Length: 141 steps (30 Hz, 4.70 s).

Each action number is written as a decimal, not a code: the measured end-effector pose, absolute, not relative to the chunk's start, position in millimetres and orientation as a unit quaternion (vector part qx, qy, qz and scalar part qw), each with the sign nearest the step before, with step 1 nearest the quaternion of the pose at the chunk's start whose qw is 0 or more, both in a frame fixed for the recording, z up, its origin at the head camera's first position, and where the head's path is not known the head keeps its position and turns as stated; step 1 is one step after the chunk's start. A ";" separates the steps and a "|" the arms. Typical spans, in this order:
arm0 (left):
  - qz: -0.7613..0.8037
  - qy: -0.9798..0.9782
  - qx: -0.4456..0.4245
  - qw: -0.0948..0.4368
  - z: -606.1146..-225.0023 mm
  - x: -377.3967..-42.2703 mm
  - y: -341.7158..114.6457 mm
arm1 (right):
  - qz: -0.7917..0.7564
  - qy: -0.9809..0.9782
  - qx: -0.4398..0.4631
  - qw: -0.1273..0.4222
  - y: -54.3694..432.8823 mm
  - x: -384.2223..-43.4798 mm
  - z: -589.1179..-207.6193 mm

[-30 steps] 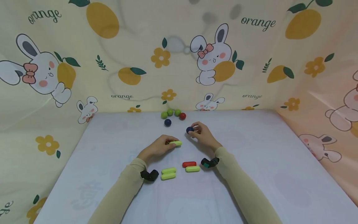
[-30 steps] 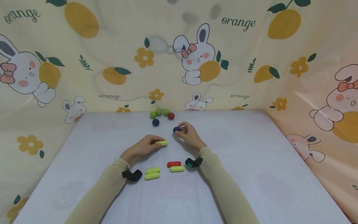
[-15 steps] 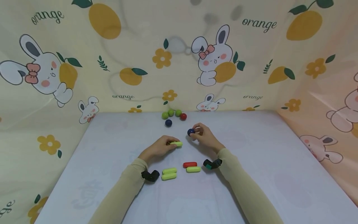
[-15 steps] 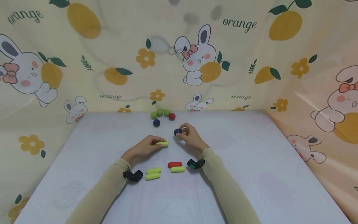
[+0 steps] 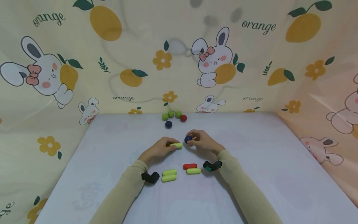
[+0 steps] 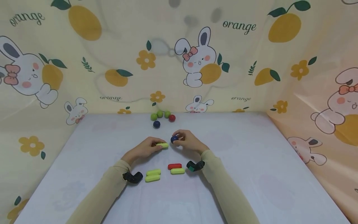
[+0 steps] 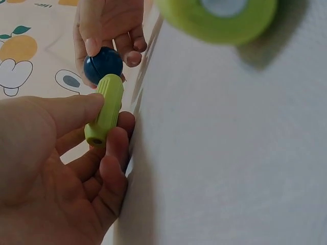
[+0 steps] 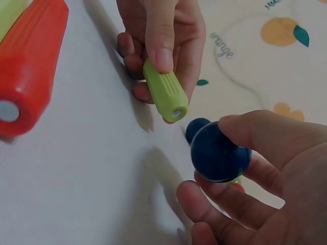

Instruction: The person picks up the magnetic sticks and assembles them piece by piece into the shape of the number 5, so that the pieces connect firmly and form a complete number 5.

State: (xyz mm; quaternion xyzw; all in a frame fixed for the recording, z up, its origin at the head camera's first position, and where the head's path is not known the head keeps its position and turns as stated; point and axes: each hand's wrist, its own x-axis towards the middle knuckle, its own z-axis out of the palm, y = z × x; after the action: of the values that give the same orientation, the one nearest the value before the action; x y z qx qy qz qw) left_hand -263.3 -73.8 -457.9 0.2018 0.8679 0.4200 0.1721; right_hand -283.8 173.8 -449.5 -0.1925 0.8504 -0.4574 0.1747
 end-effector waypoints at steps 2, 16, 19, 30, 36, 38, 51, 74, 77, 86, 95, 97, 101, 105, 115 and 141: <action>0.418 0.868 0.208 0.170 -459.3 -264.1 -74.0 | -0.459 0.850 -0.186 0.181 173.6 -282.8 -449.6; 0.418 0.869 0.202 0.171 -459.6 -263.6 -73.2 | -0.462 0.841 -0.182 0.216 171.9 -282.8 -452.5; 0.419 0.869 0.200 0.173 -460.1 -264.0 -73.1 | -0.456 0.844 -0.183 0.215 171.4 -282.6 -453.2; 0.415 0.870 0.201 0.173 -459.7 -264.6 -74.0 | -0.442 0.852 -0.191 0.208 168.9 -280.6 -452.0; 0.416 0.868 0.206 0.174 -460.8 -264.8 -74.4 | -0.439 0.852 -0.200 0.202 167.9 -279.2 -450.8; 0.417 0.868 0.205 0.175 -461.3 -265.3 -74.6 | -0.439 0.852 -0.200 0.201 167.9 -279.1 -450.9; 0.416 0.869 0.204 0.174 -459.7 -265.5 -74.6 | -0.435 0.854 -0.203 0.200 169.5 -282.7 -455.9; 0.429 0.864 0.192 0.181 -458.0 -261.6 -75.3 | -0.444 0.850 -0.202 0.199 170.1 -278.9 -455.9; 0.439 0.857 0.195 0.186 -456.9 -263.8 -77.8 | -0.444 0.851 -0.202 0.196 170.9 -280.7 -457.4; 0.449 0.851 0.181 0.202 -449.2 -267.7 -92.1 | -0.442 0.850 -0.208 0.197 169.2 -281.7 -459.1; 0.442 0.859 0.176 0.188 -445.2 -276.0 -106.9 | -0.430 0.856 -0.207 0.198 171.3 -281.1 -454.6; 0.443 0.860 0.173 0.183 -444.8 -278.5 -109.1 | -0.429 0.856 -0.209 0.199 171.9 -281.2 -454.5; 0.448 0.861 0.170 0.169 -443.9 -282.9 -111.6 | -0.428 0.856 -0.214 0.198 172.3 -281.0 -453.6; 0.452 0.863 0.167 0.152 -444.7 -287.0 -111.1 | -0.427 0.856 -0.213 0.199 172.7 -280.7 -453.2; 0.463 0.866 0.136 0.132 -447.9 -298.1 -110.0 | -0.429 0.855 -0.208 0.204 174.2 -283.1 -455.4; 0.389 0.901 0.148 0.121 -440.6 -323.3 -89.9 | -0.439 0.851 -0.203 0.206 171.5 -282.1 -452.2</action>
State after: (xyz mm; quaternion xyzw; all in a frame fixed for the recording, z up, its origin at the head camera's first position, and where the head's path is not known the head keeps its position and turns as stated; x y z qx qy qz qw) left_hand -323.3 -89.9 -440.6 0.1484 0.9012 0.3889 0.1207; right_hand -282.1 171.5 -452.2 -0.2027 0.8506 -0.4395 0.2056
